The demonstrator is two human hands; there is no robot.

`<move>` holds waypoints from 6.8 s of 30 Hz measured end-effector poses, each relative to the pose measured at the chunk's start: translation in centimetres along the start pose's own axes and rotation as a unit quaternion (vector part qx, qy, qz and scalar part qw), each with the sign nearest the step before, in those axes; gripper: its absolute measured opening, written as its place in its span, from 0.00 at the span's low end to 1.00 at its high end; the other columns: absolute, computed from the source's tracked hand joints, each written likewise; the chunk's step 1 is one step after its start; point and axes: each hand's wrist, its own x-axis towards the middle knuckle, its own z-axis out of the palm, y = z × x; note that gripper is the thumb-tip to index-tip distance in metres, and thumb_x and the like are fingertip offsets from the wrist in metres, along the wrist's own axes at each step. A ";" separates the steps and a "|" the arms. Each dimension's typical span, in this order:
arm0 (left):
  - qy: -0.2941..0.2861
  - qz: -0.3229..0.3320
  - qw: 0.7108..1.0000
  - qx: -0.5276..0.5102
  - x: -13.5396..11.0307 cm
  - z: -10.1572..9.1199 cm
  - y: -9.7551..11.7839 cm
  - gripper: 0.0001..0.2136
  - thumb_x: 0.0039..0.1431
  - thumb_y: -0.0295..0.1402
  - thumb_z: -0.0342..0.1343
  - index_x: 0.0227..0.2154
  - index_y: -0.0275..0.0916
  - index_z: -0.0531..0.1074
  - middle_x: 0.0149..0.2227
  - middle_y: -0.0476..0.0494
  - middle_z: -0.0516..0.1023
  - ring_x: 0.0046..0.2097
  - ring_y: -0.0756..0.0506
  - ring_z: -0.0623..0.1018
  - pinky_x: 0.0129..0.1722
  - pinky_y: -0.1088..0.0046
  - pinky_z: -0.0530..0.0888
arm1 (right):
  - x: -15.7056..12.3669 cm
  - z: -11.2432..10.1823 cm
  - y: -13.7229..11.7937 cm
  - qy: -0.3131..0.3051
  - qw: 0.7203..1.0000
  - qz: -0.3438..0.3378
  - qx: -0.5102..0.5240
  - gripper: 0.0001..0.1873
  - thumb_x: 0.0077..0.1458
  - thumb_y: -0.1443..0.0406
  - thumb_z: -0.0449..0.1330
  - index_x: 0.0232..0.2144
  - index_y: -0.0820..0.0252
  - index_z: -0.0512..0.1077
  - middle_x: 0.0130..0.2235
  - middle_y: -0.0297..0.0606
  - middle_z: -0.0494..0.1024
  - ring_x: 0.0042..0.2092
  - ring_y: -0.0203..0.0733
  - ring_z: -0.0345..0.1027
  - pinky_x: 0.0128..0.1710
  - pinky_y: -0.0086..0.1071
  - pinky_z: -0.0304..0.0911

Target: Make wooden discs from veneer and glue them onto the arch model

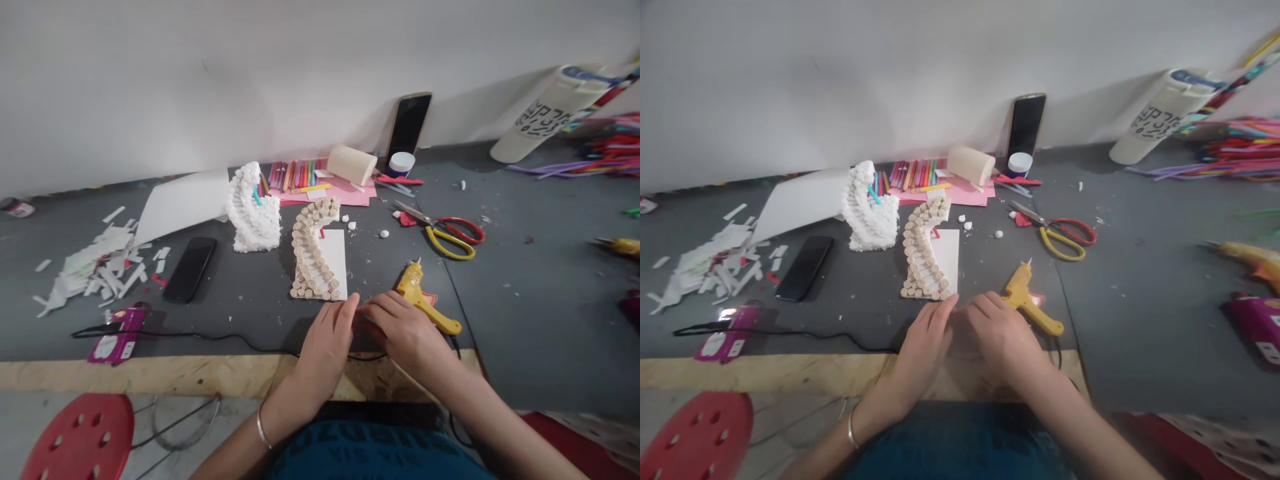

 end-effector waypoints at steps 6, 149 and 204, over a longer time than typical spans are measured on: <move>-0.002 0.003 1.000 -0.028 -0.1 0.1 -0.4 0.25 0.63 0.20 0.46 0.62 0.39 0.54 0.47 0.37 0.75 0.48 0.43 0.77 0.48 0.61 0.76 | 0.8 0.4 0.0 0.026 0.999 -0.006 -0.019 0.08 0.61 0.72 0.53 0.32 0.64 0.71 0.32 0.44 0.73 0.35 0.46 0.63 0.34 0.39 0.64; 0.138 -0.221 0.862 -0.434 2.1 1.0 -11.1 0.25 0.59 0.48 0.56 0.54 0.38 0.64 0.59 0.30 0.68 0.62 0.37 0.68 0.62 0.52 0.65 | 4.5 4.1 3.0 0.004 0.976 0.182 0.117 0.07 0.55 0.72 0.62 0.37 0.59 0.78 0.36 0.40 0.78 0.39 0.41 0.72 0.41 0.33 0.66; 0.121 -0.219 0.872 -0.422 2.4 0.1 -10.8 0.27 0.58 0.51 0.56 0.53 0.38 0.64 0.58 0.30 0.69 0.61 0.36 0.69 0.61 0.55 0.67 | 4.7 4.0 2.3 0.004 0.982 0.177 0.058 0.04 0.57 0.71 0.61 0.32 0.61 0.77 0.34 0.42 0.78 0.39 0.44 0.71 0.41 0.35 0.65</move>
